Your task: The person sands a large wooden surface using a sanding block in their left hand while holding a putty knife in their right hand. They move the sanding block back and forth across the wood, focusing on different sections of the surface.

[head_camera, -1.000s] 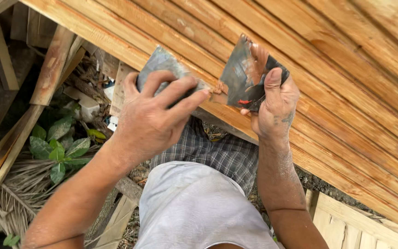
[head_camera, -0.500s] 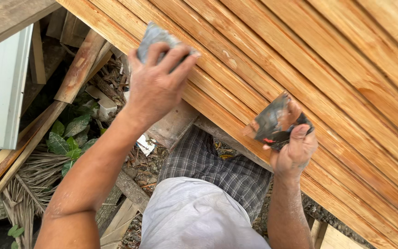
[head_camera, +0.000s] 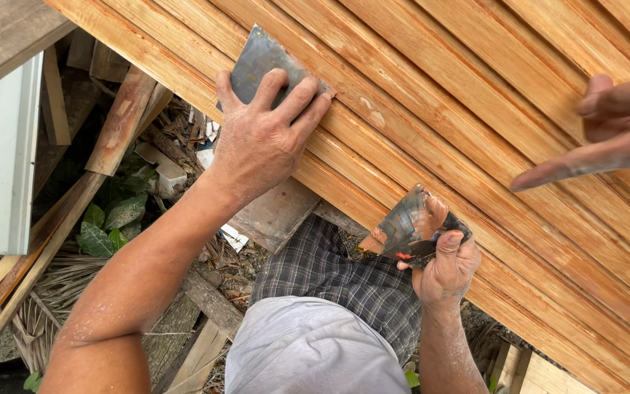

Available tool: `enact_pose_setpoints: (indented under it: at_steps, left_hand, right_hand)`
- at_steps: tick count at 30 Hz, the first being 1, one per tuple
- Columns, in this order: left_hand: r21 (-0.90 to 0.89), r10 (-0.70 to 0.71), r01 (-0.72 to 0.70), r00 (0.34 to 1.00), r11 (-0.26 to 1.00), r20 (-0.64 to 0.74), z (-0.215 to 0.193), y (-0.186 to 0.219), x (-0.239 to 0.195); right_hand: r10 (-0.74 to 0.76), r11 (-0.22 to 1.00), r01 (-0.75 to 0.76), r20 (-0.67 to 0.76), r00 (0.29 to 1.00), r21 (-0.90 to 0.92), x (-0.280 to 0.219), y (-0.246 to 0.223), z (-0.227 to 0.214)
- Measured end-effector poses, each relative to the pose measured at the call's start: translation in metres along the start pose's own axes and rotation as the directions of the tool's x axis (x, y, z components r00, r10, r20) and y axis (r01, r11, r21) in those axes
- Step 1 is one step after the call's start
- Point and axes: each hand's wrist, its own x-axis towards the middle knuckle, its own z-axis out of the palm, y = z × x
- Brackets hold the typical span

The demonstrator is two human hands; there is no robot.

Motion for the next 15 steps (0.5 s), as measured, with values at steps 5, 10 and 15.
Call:
enact_pose_setpoints:
  at_steps: [5,10,15]
  left_hand:
    - [-0.028,-0.013,0.012,1.0,1.0,-0.013,0.007,-0.015,-0.005]
    - [0.0,-0.017,0.017,0.999,1.0,-0.033,0.011,-0.026,-0.005]
    - [0.028,0.005,-0.003,0.998,1.0,-0.067,0.001,-0.038,-0.005]
  right_hand:
    - [-0.011,1.0,0.011,-0.016,1.0,0.005,-0.003,0.002,-0.001]
    - [-0.049,0.998,0.049,-0.004,0.999,-0.033,-0.004,0.01,-0.006]
    - [-0.011,1.0,0.011,-0.007,1.0,0.003,-0.004,0.013,-0.009]
